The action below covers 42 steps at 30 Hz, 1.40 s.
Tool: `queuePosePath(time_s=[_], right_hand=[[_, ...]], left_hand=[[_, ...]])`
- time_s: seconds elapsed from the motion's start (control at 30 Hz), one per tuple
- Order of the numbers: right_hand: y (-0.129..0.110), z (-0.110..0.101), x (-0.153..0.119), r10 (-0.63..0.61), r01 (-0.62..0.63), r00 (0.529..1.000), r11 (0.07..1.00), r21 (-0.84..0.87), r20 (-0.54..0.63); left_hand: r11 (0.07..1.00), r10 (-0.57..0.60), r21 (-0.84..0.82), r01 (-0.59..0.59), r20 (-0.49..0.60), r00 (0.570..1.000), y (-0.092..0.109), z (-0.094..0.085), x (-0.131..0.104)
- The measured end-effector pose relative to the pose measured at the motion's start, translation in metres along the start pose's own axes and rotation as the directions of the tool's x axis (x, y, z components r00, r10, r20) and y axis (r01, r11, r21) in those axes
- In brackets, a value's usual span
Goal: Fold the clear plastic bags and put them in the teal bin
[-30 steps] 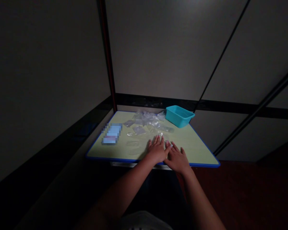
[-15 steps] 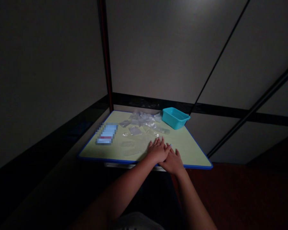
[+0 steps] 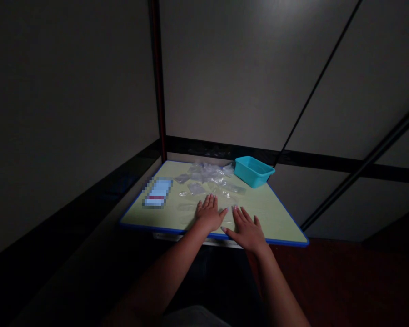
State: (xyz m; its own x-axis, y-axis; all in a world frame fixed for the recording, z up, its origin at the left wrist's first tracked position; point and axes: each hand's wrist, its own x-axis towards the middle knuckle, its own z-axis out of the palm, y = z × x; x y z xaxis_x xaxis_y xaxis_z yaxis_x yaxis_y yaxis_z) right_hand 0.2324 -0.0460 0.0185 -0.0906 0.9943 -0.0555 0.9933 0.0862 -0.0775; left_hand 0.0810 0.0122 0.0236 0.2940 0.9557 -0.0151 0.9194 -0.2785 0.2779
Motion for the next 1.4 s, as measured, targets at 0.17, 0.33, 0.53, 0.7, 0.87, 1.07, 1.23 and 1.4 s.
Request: queuePosePath(time_s=[0.17,0.33,0.53,0.7,0.87,1.07,1.23,1.4], right_hand=[[-0.001,-0.002,-0.001,0.011,-0.011,1.000,0.999,0.034,0.004],[-0.002,-0.004,-0.002,0.014,-0.014,1.000,0.999,0.051,0.001],[-0.003,-0.005,-0.003,0.010,-0.009,1.000,0.998,0.059,-0.012],[-0.002,-0.005,-0.003,0.009,-0.009,1.000,0.998,0.066,-0.007],[-0.003,-0.006,-0.004,0.011,-0.010,1.000,0.998,0.059,-0.005],[-0.002,-0.003,-0.002,0.007,-0.005,0.999,0.999,0.048,-0.033],[-0.003,-0.001,-0.009,0.019,-0.013,0.988,0.999,0.038,-0.151],[-0.021,0.003,-0.030,-0.096,0.112,0.974,0.992,0.065,-0.207]], left_hand=[[0.998,-0.051,0.034,0.051,0.014,0.999,-0.015,-0.006,-0.004],[0.995,-0.086,0.060,0.084,0.023,0.996,-0.043,-0.009,-0.004],[0.988,-0.106,0.107,0.110,-0.036,0.994,-0.087,-0.015,-0.009],[0.986,-0.087,0.139,0.095,-0.067,0.994,-0.102,-0.020,-0.016],[0.988,-0.070,0.133,0.073,-0.027,0.997,-0.103,-0.023,-0.017],[0.995,-0.030,0.088,0.036,-0.062,0.998,-0.111,-0.023,-0.018],[0.991,0.061,0.122,-0.051,-0.079,0.995,-0.115,-0.020,-0.022],[0.983,0.072,0.178,-0.055,-0.091,0.993,-0.115,-0.016,-0.022]])
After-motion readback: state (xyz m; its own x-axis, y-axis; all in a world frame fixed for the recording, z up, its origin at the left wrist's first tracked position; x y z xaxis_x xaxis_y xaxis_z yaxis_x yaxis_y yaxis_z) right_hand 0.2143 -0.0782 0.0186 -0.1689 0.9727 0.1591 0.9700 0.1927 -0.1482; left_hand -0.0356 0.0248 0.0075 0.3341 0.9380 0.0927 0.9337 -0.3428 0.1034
